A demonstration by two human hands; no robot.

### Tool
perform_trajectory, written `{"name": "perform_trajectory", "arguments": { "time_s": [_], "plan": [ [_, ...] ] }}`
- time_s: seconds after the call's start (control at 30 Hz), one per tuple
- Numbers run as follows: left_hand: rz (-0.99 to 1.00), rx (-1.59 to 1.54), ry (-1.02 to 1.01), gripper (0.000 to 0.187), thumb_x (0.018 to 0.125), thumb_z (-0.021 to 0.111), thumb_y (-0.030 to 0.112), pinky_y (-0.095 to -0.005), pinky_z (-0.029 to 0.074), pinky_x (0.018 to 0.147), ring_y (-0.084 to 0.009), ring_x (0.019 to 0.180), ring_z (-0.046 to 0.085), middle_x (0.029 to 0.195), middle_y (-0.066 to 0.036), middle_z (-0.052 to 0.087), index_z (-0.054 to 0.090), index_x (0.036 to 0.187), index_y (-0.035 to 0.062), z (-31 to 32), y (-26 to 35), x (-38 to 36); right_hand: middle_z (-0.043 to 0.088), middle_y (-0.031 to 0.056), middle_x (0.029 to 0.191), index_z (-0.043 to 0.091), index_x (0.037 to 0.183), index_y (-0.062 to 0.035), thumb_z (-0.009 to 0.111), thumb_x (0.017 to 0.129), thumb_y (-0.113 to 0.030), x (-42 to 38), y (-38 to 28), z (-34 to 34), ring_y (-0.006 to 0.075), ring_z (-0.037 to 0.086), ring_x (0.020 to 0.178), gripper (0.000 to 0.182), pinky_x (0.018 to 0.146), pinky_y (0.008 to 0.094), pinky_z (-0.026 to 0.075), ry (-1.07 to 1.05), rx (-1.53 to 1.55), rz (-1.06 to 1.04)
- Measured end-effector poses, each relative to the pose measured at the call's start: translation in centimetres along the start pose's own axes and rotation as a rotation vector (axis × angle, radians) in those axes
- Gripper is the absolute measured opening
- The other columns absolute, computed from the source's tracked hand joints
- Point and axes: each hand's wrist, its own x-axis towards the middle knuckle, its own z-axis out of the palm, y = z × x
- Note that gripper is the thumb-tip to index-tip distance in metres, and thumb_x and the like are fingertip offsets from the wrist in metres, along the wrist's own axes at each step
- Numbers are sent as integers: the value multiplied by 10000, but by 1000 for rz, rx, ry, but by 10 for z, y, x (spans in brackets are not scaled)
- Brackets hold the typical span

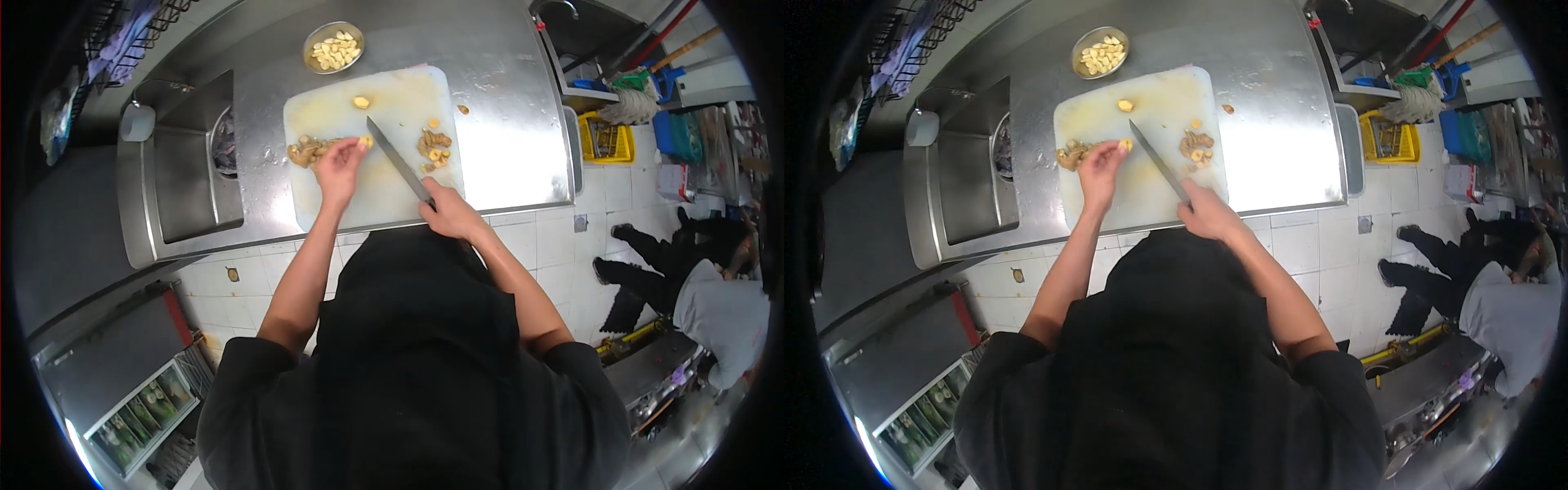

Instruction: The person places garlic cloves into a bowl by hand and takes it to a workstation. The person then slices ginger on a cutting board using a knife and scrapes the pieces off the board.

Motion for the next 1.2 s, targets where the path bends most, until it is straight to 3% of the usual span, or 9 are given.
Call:
{"name": "perform_trajectory", "arguments": {
  "time_s": [0.03,0.1,0.13,0.2,0.4,0.57,0.8,1.0,1.2],
  "plan": [
    [57,174,79,198,972,781,77,-261,562,832,-108,901,699,1003,-70,768,737,1126,-40,-2,7,22,686,339,920,523,1269,32,554,1008,-178,-4,-7,-6,545,664,889,337,834,557,527,-4,1,-13],
    [162,453,188,240,941,814,134,-298,578,828,-148,886,725,997,-105,784,750,1109,-25,-2,16,66,657,185,765,524,1364,-9,560,1066,-213,-13,-31,-24,297,614,516,363,532,416,509,-201,191,291],
    [211,559,222,268,920,833,165,-322,587,833,-178,885,742,1001,-129,791,757,1103,-16,-3,19,85,657,185,765,524,1364,-9,560,1066,-213,-15,-36,-26,297,614,516,363,532,416,509,-210,185,283],
    [145,715,112,282,904,838,172,-343,589,853,-212,905,751,1016,-145,790,762,1109,-4,-10,20,117,691,321,904,519,1368,-29,527,1063,-217,-17,-43,-26,539,670,832,359,762,558,530,-107,204,395],
    [133,880,16,343,858,854,198,-383,583,925,-272,1007,756,1029,-165,790,769,1133,11,-54,76,114,711,327,937,535,1345,-28,527,1071,-196,-20,19,-5,537,693,908,321,790,545,539,235,28,215],
    [32,1184,-223,543,764,918,215,-416,567,952,-301,1128,715,1265,-169,735,734,1239,29,-114,97,71,704,343,947,510,1357,-18,529,1070,-176,-29,-12,-20,562,669,934,328,798,558,532,225,100,176],
    [-69,972,-168,539,703,942,143,-349,558,839,-212,924,651,1132,-105,711,734,1187,24,-131,81,42,688,375,923,491,1250,11,532,1062,-183,-20,-5,7,583,654,902,274,789,622,511,140,-81,162],
    [6,839,-198,267,813,873,113,-287,508,726,-121,752,564,922,-39,693,752,1026,7,-89,98,21,677,400,936,450,1224,8,517,1073,-229,-20,-10,4,596,645,932,289,824,645,493,119,-127,213],
    [-125,647,-685,127,966,760,114,-290,540,836,-122,855,659,918,-39,733,751,1042,14,-15,35,30,677,389,943,455,1173,13,520,1059,-230,-18,-19,4,594,641,942,277,861,630,492,101,-166,246]
  ]
}}
